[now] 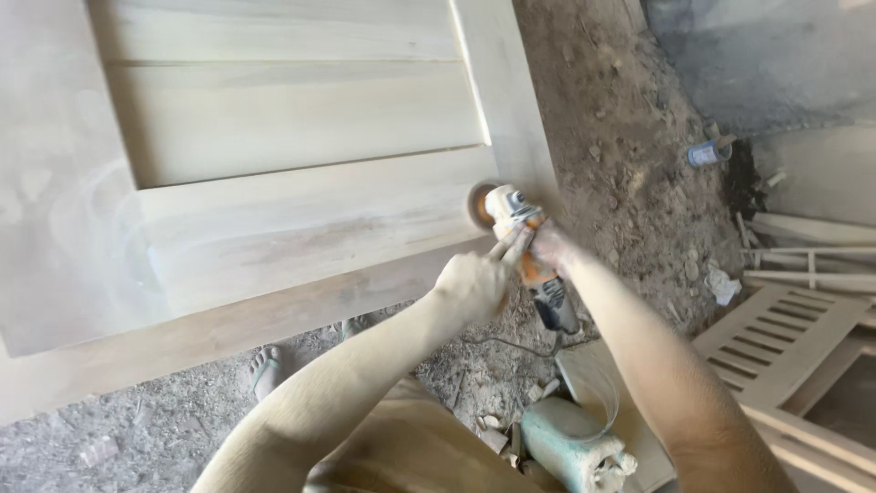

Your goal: The person uses an electric sander to smooth the surface of a wooden door. They move the sander systematically across the panels and frame, generating sawdust as they work.

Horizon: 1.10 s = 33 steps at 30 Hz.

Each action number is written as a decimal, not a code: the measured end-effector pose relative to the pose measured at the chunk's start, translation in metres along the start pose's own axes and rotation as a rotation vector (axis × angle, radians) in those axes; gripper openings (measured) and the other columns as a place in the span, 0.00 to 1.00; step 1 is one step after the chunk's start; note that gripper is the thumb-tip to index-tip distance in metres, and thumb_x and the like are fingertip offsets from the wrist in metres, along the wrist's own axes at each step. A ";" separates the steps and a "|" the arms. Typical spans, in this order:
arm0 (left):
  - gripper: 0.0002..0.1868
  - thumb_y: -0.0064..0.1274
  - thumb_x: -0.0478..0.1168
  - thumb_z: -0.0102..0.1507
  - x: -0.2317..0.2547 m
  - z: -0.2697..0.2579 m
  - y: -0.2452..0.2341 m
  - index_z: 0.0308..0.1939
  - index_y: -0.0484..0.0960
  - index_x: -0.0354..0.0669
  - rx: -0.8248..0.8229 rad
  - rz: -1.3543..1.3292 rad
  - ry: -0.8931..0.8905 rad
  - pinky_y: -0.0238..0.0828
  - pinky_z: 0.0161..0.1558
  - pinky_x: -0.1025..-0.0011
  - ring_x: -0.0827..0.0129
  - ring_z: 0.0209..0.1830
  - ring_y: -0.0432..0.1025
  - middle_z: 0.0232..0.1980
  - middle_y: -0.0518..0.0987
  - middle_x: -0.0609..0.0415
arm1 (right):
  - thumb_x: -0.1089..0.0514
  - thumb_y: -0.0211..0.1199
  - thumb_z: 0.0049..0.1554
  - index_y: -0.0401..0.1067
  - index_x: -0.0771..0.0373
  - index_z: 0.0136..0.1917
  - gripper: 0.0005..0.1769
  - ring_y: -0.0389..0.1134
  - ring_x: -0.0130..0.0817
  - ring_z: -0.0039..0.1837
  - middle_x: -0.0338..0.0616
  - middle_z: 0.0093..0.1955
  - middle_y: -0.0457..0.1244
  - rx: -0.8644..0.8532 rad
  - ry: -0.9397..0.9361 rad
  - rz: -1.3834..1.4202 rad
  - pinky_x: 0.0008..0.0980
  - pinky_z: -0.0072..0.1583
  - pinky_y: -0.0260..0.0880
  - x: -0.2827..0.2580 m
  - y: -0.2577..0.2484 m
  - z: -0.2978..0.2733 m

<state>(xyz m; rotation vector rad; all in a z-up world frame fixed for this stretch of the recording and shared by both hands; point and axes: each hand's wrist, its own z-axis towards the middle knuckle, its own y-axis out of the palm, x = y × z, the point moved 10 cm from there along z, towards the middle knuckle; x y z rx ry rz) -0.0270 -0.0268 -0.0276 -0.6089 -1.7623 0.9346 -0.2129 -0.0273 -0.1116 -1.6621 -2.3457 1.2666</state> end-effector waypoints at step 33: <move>0.54 0.50 0.50 0.64 -0.101 -0.252 0.027 0.80 0.27 0.44 0.284 -0.234 -0.258 0.76 0.53 0.60 0.55 0.43 0.80 0.85 0.42 0.49 | 0.52 0.59 0.59 0.69 0.51 0.56 0.12 0.71 0.34 0.43 0.40 0.45 0.68 -0.239 -0.762 -1.040 0.35 0.47 0.78 -0.169 0.252 -0.052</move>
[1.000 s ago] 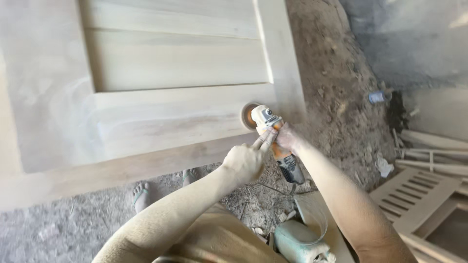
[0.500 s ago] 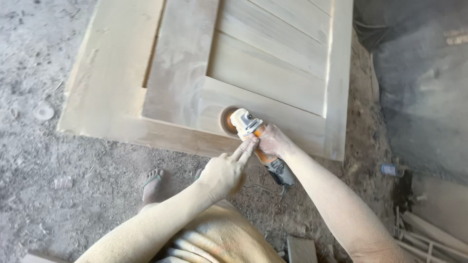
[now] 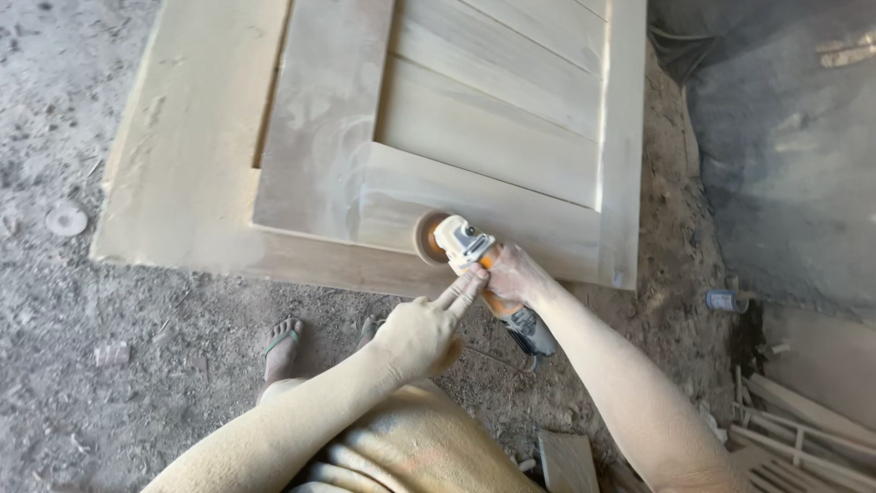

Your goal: The person uses an electric sander to smooth the surface of a wooden door. They move the sander systematically across the panels and frame, generating sawdust as they work.

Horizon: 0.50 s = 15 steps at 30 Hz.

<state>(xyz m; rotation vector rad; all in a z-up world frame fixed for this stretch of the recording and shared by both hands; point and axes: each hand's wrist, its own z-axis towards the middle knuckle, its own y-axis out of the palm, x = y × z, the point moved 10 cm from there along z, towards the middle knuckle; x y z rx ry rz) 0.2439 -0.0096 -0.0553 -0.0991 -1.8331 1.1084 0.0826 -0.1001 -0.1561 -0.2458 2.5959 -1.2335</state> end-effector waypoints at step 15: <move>0.53 0.49 0.47 0.65 0.111 0.139 0.061 0.81 0.26 0.45 -0.385 0.162 0.228 0.81 0.45 0.66 0.61 0.43 0.80 0.86 0.35 0.51 | 0.45 0.57 0.63 0.73 0.56 0.54 0.15 0.70 0.35 0.52 0.42 0.48 0.68 0.165 0.439 0.701 0.42 0.56 0.76 0.206 0.042 -0.121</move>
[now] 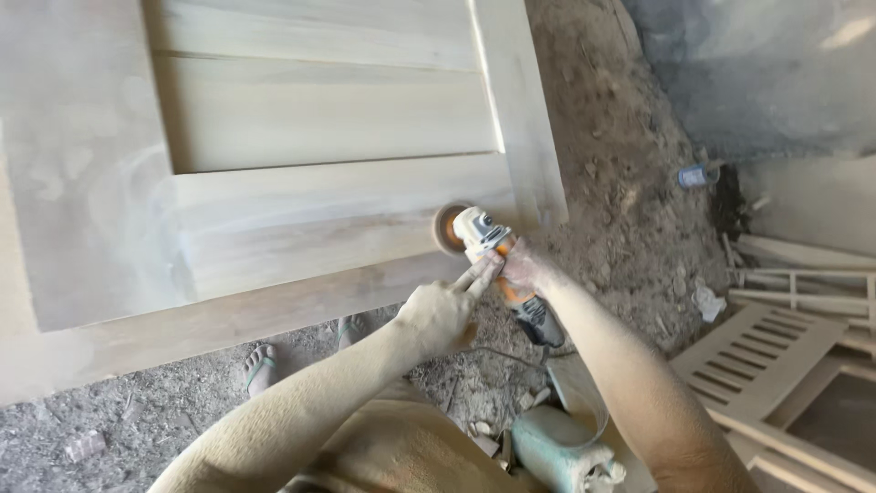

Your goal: The person uses an electric sander to smooth the surface of a wooden door. They move the sander systematically across the panels and frame, generating sawdust as they work.

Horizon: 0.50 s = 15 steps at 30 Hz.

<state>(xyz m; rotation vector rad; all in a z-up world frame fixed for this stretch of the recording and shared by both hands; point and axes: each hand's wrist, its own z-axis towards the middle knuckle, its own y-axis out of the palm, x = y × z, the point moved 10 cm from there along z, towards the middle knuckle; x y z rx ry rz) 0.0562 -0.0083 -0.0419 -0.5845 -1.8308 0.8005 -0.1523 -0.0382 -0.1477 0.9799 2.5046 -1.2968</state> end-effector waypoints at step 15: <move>0.47 0.44 0.41 0.66 0.024 0.108 -0.053 0.81 0.31 0.44 0.099 0.112 -0.015 0.76 0.28 0.73 0.70 0.30 0.80 0.84 0.41 0.46 | 0.48 0.51 0.65 0.72 0.54 0.59 0.16 0.68 0.34 0.59 0.41 0.56 0.67 0.088 0.387 0.418 0.44 0.62 0.73 0.032 -0.086 -0.017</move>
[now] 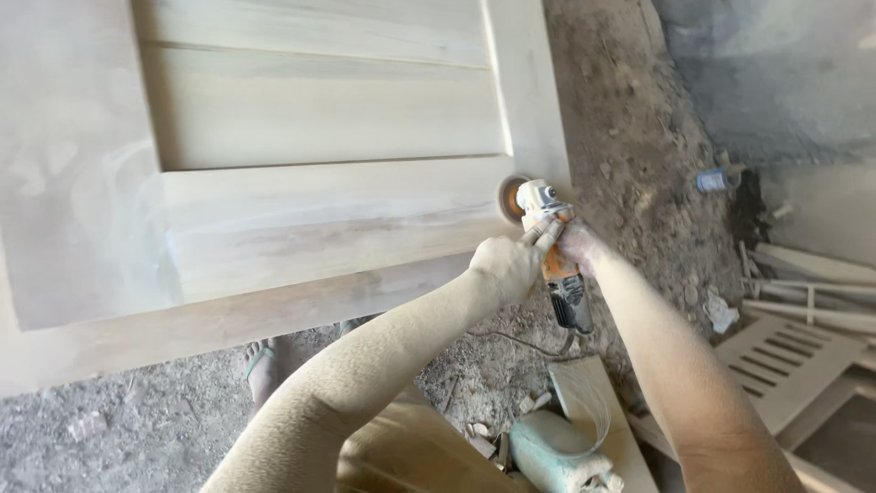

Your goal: The person uses an electric sander to smooth the surface of a wooden door. They move the sander systematically across the panels and frame, generating sawdust as they work.

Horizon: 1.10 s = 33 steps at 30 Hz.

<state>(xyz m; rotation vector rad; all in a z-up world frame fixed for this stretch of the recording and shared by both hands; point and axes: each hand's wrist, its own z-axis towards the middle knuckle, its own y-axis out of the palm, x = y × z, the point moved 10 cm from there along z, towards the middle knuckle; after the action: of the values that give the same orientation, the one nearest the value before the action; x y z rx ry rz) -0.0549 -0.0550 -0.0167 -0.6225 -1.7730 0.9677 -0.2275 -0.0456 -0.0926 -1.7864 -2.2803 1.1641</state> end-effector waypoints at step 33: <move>0.53 0.51 0.45 0.63 -0.127 -0.290 0.038 0.80 0.30 0.45 0.359 -0.247 -0.296 0.81 0.40 0.63 0.56 0.40 0.80 0.86 0.44 0.52 | 0.51 0.59 0.60 0.67 0.56 0.61 0.17 0.71 0.46 0.54 0.48 0.54 0.66 -0.146 -0.818 -1.282 0.45 0.56 0.75 -0.175 0.295 -0.058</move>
<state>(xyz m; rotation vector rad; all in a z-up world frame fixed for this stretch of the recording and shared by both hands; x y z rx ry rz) 0.2607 -0.0361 -0.0557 -0.0318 -1.8143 1.2105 0.1028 -0.1418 -0.1423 0.4924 -2.9511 1.4193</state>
